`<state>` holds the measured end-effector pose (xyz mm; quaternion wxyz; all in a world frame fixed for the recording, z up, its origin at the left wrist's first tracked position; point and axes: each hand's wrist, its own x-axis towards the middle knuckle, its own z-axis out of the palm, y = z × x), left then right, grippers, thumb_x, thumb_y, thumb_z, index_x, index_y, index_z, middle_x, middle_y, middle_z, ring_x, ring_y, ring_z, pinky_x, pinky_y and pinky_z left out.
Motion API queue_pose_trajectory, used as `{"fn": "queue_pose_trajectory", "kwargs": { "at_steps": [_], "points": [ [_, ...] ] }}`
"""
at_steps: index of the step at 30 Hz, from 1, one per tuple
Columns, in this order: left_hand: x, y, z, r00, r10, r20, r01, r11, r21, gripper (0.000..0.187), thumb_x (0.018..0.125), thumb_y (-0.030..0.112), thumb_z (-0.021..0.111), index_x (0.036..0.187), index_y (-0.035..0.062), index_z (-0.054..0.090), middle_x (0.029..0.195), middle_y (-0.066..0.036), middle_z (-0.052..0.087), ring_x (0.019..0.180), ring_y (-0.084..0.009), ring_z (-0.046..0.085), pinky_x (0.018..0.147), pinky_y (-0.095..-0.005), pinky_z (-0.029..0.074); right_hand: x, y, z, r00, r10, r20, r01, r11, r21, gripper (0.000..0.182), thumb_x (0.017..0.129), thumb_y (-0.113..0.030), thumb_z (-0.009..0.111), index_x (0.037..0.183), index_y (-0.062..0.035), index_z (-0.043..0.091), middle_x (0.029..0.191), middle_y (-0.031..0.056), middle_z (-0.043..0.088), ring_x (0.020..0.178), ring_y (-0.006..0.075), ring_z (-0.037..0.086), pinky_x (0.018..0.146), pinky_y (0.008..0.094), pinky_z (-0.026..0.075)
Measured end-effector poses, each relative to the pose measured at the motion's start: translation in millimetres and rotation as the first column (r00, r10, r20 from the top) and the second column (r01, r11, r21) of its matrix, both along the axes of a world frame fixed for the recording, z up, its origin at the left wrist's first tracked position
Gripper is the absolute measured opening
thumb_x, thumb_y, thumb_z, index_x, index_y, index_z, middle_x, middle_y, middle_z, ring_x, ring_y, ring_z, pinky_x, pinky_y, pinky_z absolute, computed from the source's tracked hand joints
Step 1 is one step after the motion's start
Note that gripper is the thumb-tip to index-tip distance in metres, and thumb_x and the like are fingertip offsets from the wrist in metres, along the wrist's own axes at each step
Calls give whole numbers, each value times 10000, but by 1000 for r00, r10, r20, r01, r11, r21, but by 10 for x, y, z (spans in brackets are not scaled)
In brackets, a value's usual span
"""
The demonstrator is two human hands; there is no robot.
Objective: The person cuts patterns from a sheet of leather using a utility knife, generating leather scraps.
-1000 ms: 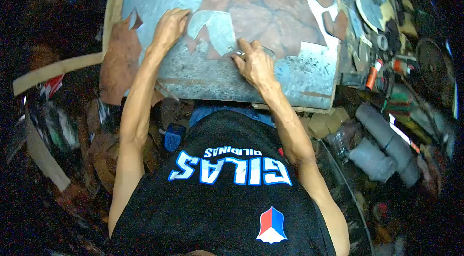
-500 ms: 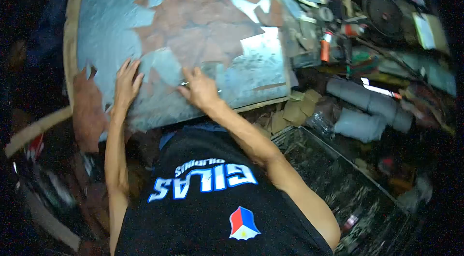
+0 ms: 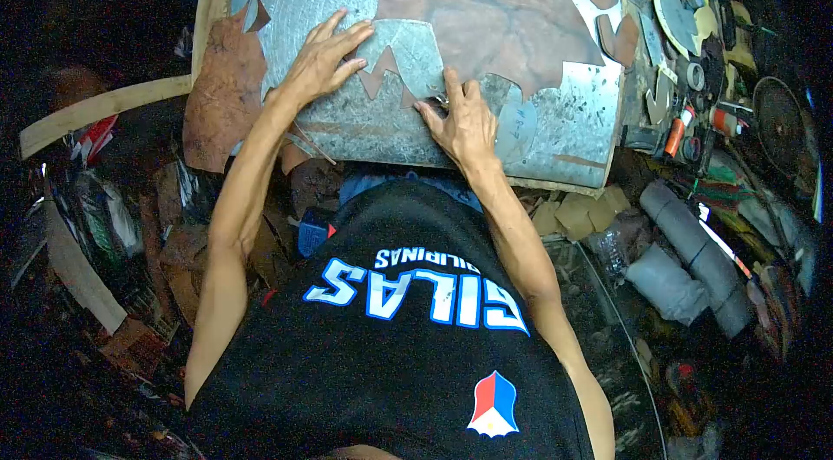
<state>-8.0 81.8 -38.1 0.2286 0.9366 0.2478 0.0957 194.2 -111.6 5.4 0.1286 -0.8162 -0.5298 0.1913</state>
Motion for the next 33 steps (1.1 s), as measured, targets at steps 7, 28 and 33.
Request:
{"fn": "queue_pose_trajectory", "kwargs": {
  "at_steps": [7,28,33],
  "points": [
    [-98,-30,-11,998,-47,32,46,999,9,536,859,415,689,1305,125,630,1492,-22,478,1458,-320,286,1185,-494,239,13,6,36,998,-48,-40,46,998,-50,634,809,-380,752,1349,-128,533,977,178,573,849,371,641,697,469,523],
    [-145,86,-39,992,-77,97,78,997,-6,439,791,390,758,1150,143,706,1419,-39,547,1410,-311,363,1133,-474,317,59,-3,8,999,-17,-46,16,1000,-27,618,819,-342,741,1361,-126,536,954,162,570,788,350,639,650,463,525],
    [-143,128,-41,990,-110,88,109,994,18,449,806,421,740,1159,146,699,1426,-37,543,1418,-310,351,1145,-485,301,77,-2,-15,999,6,-33,-6,1000,27,599,824,-360,745,1338,-118,553,941,167,566,777,348,629,647,454,521]
  ]
}}
